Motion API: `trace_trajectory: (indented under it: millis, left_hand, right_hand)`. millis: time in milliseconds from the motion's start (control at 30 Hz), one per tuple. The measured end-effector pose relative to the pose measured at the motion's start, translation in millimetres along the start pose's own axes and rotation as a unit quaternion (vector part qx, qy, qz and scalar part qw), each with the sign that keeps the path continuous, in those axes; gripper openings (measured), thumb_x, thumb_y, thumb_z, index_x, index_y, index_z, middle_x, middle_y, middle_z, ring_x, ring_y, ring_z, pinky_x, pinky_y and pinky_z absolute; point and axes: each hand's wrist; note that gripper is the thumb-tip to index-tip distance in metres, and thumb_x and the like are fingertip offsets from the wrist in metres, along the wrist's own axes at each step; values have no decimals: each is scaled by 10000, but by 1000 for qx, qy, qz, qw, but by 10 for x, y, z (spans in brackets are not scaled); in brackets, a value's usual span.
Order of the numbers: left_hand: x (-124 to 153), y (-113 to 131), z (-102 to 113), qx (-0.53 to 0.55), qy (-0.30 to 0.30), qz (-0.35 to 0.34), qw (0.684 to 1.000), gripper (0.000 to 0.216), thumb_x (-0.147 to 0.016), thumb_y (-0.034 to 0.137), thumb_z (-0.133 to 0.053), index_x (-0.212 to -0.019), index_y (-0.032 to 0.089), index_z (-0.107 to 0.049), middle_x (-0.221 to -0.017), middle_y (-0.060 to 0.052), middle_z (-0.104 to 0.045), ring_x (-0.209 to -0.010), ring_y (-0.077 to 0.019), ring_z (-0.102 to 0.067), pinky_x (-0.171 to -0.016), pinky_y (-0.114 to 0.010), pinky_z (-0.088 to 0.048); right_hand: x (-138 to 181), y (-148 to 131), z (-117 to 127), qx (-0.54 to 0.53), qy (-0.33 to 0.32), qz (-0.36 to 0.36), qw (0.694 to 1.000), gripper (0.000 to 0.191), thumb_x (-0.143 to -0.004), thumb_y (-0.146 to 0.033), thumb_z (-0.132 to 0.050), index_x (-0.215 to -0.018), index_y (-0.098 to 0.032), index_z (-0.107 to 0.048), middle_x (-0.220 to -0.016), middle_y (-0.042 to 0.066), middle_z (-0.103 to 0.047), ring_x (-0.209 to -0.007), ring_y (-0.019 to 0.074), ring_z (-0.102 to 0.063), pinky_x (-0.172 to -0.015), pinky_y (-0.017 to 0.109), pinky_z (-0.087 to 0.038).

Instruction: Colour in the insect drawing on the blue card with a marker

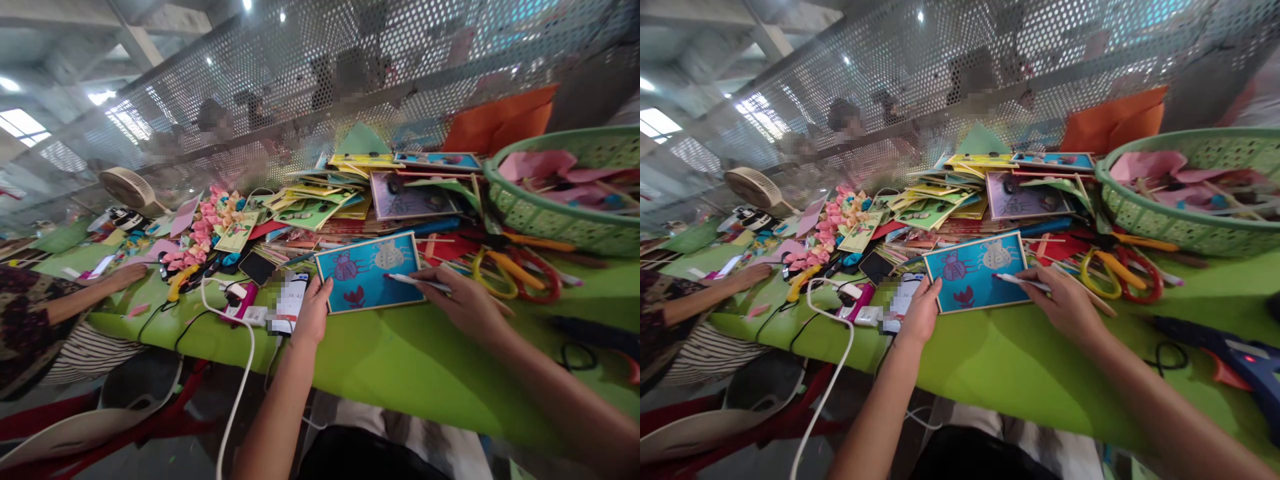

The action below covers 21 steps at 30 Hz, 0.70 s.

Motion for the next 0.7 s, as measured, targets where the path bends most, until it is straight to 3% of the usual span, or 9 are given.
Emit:
trace_trajectory:
  millis: [267, 700]
  left_hand:
    - [-10, -21, 15, -5, 0, 5, 1000, 484, -813, 565, -901, -1142, 230, -784, -1269, -73, -805, -1322, -331, -690, -1219, -540, -474]
    - [-12, -32, 32, -18, -7, -4, 1000, 507, -852, 560, -866, -1242, 253, -761, -1274, -57, -808, -1277, -307, -711, -1214, -512, -474]
  right_hand:
    - [-7, -10, -1, 4, -4, 6, 1000, 274, -1006, -507, -611, -1028, -295, -783, -933, 52, -832, -825, 292, -778, -759, 435, -600]
    - [-5, -30, 8, 8, -13, 5, 1000, 269, -1016, -493, -596, -1026, -292, -773, -911, 56, -821, -799, 287, -764, -732, 423, -585]
Point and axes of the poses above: each hand's wrist, its own x-axis away from the middle knuckle, its own z-axis out of the back of the hand, y = z × x
